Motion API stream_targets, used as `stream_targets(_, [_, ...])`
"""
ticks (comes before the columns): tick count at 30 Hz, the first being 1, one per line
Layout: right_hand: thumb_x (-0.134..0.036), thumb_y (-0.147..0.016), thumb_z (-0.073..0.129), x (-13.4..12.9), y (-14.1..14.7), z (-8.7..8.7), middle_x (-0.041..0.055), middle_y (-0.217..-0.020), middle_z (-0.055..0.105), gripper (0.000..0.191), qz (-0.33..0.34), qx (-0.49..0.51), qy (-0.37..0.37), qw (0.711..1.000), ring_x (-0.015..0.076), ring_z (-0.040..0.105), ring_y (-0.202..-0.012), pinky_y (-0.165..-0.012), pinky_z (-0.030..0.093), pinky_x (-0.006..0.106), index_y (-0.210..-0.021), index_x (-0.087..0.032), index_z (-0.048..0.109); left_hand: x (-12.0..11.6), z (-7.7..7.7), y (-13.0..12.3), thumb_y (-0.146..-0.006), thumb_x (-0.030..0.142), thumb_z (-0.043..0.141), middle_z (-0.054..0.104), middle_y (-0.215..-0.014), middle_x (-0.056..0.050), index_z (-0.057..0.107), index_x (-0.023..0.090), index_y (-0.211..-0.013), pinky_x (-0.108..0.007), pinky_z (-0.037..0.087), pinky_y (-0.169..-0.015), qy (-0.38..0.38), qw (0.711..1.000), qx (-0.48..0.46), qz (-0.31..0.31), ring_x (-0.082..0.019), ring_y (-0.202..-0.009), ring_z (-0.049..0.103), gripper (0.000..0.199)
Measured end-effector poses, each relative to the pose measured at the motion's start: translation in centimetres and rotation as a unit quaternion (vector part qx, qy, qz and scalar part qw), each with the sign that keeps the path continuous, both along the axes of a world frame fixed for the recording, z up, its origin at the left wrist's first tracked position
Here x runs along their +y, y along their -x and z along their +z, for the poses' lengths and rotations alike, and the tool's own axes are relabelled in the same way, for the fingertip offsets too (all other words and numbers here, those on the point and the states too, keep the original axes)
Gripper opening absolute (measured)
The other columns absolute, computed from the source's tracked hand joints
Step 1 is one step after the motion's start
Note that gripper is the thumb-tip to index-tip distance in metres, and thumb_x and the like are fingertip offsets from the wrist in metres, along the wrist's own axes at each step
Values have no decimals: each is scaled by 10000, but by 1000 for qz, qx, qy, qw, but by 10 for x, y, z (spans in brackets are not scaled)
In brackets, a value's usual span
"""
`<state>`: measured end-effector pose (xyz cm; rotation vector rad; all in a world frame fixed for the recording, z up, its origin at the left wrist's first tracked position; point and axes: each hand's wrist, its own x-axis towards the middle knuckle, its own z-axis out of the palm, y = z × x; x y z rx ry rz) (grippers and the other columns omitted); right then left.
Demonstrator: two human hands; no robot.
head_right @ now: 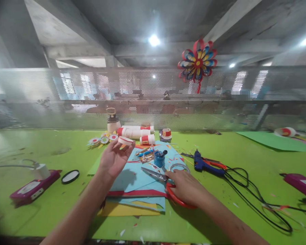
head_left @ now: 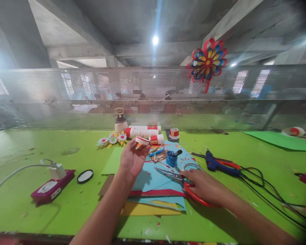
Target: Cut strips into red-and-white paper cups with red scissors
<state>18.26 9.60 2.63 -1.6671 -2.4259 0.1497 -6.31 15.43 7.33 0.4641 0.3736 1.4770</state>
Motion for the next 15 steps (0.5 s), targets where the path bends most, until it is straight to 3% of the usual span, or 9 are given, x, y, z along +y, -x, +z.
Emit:
stream_targets(8, [-265,-852,479,4,-16,2,149,-1062,643,389,30,-32,49,998,318,600,-992,-813,449,405,-1214,-202,609,4,-3,2,-803,184,521,677,-760,-103,630,118,-793,-297,574,-633,2,1000,-17,-10,-214,-770,682,128])
stream_targets(15, [-246,-848,488,0,-25,-4,140,-1031,612,360,38,-24,28,999,274,590,-919,-768,448,354,-1187,-210,605,-1,-5,-5,-839,229,547,678,-746,-99,632,120,-886,-230,505,-519,-34,996,34,-73,-191,-666,669,147])
